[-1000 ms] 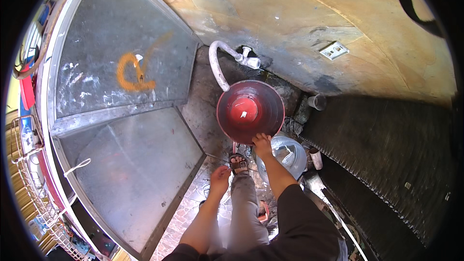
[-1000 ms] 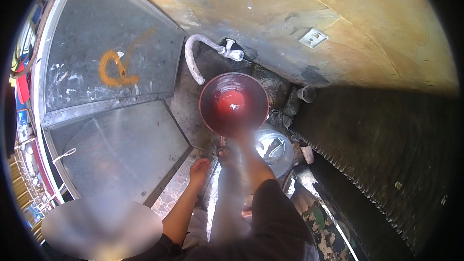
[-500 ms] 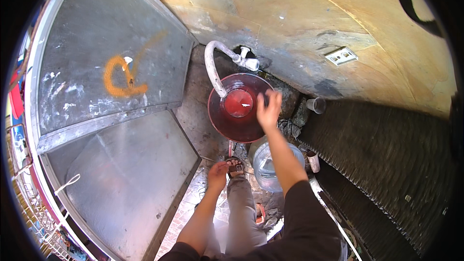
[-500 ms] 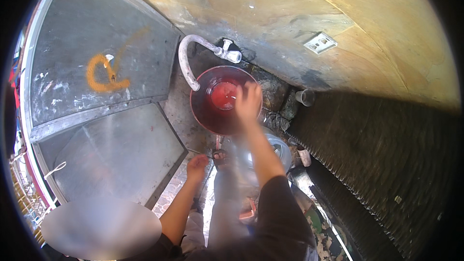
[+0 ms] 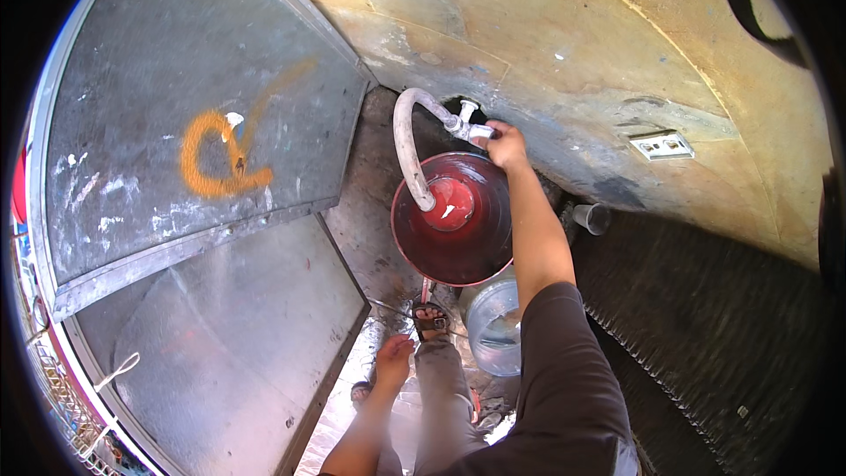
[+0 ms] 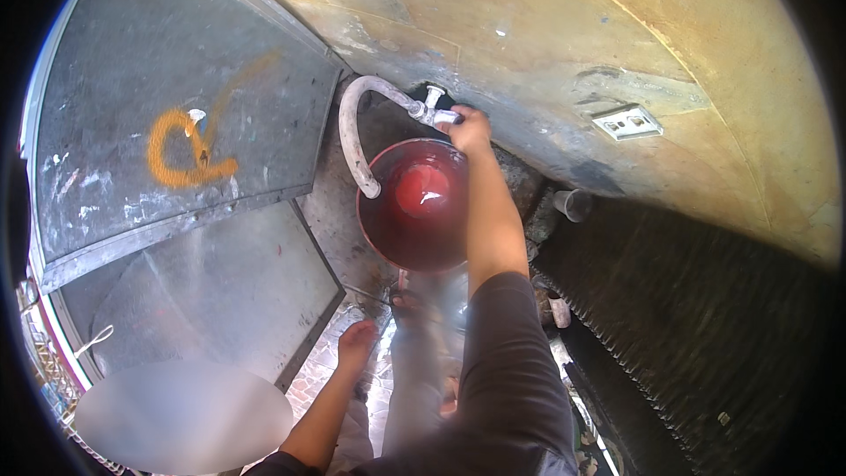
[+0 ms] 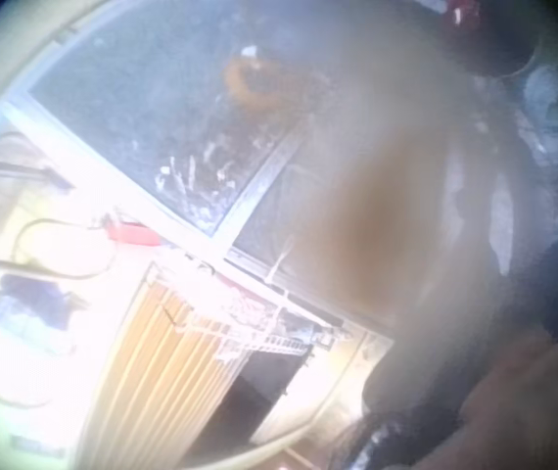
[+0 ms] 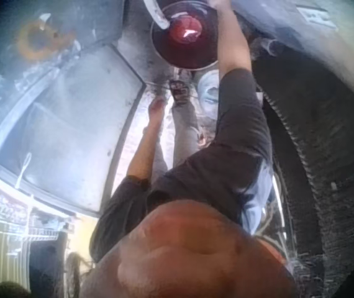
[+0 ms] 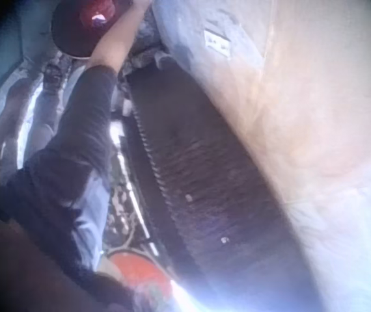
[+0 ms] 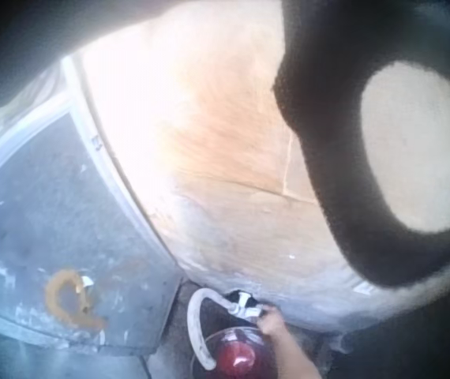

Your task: The person fills a bucket with water, then uses a sponge and a brush to scrub a large wooden board with green grid lines. The person repeatedly wets the sponge and brush, scrubs the board, and rinses the tools.

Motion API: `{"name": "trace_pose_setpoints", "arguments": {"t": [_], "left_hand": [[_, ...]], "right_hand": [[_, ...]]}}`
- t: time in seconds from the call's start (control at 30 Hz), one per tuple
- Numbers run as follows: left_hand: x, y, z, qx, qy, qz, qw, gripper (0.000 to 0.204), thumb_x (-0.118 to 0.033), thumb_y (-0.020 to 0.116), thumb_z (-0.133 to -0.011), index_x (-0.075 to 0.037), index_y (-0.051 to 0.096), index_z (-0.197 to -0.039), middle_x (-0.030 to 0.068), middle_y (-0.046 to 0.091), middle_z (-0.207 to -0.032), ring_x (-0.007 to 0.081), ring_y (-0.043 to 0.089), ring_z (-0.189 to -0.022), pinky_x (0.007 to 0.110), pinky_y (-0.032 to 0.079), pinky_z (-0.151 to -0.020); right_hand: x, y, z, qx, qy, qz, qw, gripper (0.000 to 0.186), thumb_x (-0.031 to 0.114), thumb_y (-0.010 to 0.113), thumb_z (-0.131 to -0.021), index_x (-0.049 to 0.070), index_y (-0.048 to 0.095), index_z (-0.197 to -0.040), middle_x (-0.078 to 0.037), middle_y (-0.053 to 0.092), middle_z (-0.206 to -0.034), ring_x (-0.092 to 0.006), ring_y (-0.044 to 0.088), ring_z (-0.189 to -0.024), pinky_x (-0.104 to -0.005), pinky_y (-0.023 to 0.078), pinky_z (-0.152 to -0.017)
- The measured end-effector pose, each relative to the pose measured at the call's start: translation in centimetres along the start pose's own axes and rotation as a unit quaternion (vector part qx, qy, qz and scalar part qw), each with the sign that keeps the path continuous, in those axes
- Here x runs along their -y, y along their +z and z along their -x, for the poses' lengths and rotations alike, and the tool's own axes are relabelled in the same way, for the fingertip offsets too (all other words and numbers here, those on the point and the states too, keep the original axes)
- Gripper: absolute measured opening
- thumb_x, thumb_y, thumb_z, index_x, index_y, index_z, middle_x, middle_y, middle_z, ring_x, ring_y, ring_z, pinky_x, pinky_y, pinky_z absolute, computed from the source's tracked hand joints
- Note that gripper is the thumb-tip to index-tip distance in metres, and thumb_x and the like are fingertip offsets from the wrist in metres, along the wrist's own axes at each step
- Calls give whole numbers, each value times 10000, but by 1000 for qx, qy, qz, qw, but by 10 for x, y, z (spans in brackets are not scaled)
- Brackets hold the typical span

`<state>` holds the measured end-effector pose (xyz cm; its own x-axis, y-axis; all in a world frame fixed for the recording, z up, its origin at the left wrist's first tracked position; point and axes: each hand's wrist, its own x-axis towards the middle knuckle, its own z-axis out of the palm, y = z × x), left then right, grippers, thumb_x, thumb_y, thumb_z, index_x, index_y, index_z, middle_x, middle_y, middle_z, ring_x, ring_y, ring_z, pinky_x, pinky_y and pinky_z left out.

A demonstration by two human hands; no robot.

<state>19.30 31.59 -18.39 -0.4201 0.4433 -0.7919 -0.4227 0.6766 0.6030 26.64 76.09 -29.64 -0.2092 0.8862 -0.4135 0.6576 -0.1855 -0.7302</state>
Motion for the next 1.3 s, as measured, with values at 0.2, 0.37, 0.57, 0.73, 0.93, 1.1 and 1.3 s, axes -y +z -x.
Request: {"name": "trace_pose_setpoints", "arguments": {"t": [0.2, 0.37, 0.57, 0.73, 0.93, 1.1, 1.3], "left_hand": [[-23, 0, 19, -2, 21, -26, 999, 209, -93, 574, -804, 15, 554, -982, 87, 618, -869, 130, 574, -793, 236, 447, -712], [-31, 2, 54, 22, 32, -25, 999, 220, -129, 591, -811, 9, 559, -979, 68, 611, -852, 116, 562, -767, 235, 443, -687], [-51, 11, 71, 47, -22, 45, 998, 203, -126, 576, -822, 6, 562, -975, 68, 604, -857, 128, 568, -750, 227, 442, -673], [-41, 7, 56, 49, -40, 45, 997, 180, -79, 555, -814, 1, 562, -975, 65, 595, -898, 142, 569, -767, 240, 454, -701], [-37, -17, 72, 22, -47, 14, 999, 162, -55, 526, -811, -2, 567, -958, 58, 586, -884, 131, 550, -811, 260, 463, -712], [-29, -32, 82, 18, -33, 7, 999, 180, -101, 550, -808, -4, 568, -958, 58, 599, -870, 141, 567, -790, 251, 457, -702], [-31, -39, 99, 69, 8, -44, 997, 184, -114, 565, -802, 0, 568, -946, 52, 606, -856, 127, 565, -775, 241, 446, -696]], "right_hand": [[6, -1, 32, -156, -125, 134, 971, 557, 258, 748, -617, 104, 548, -1114, -113, 515, -1172, -279, 448, -1102, -412, 320, -936], [-3, -20, 149, -328, -158, 53, 930, 577, 244, 693, -708, -5, 451, -1169, -203, 489, -1111, -342, 498, -986, -375, 409, -849], [-55, -27, 243, -111, 198, 36, 973, 371, 237, 586, -751, 1, 561, -1036, -214, 537, -1074, -338, 543, -974, -390, 441, -814], [-130, 57, 214, -11, 262, 124, 957, 374, 138, 524, -747, -6, 506, -1091, -199, 595, -960, -243, 618, -826, -338, 497, -658], [-135, 104, 240, -27, 335, 17, 942, 369, 182, 503, -788, -6, 487, -1105, -202, 584, -961, -261, 616, -791, -355, 504, -619], [-156, 120, 284, -2, 344, -40, 938, 371, 218, 486, -822, -6, 470, -1117, -205, 576, -962, -276, 615, -763, -369, 510, -586], [-262, 154, 273, 88, 227, -74, 967, 372, 268, 467, -861, 9, 459, -1128, -201, 569, -961, -290, 614, -743, -393, 514, -569]]}}
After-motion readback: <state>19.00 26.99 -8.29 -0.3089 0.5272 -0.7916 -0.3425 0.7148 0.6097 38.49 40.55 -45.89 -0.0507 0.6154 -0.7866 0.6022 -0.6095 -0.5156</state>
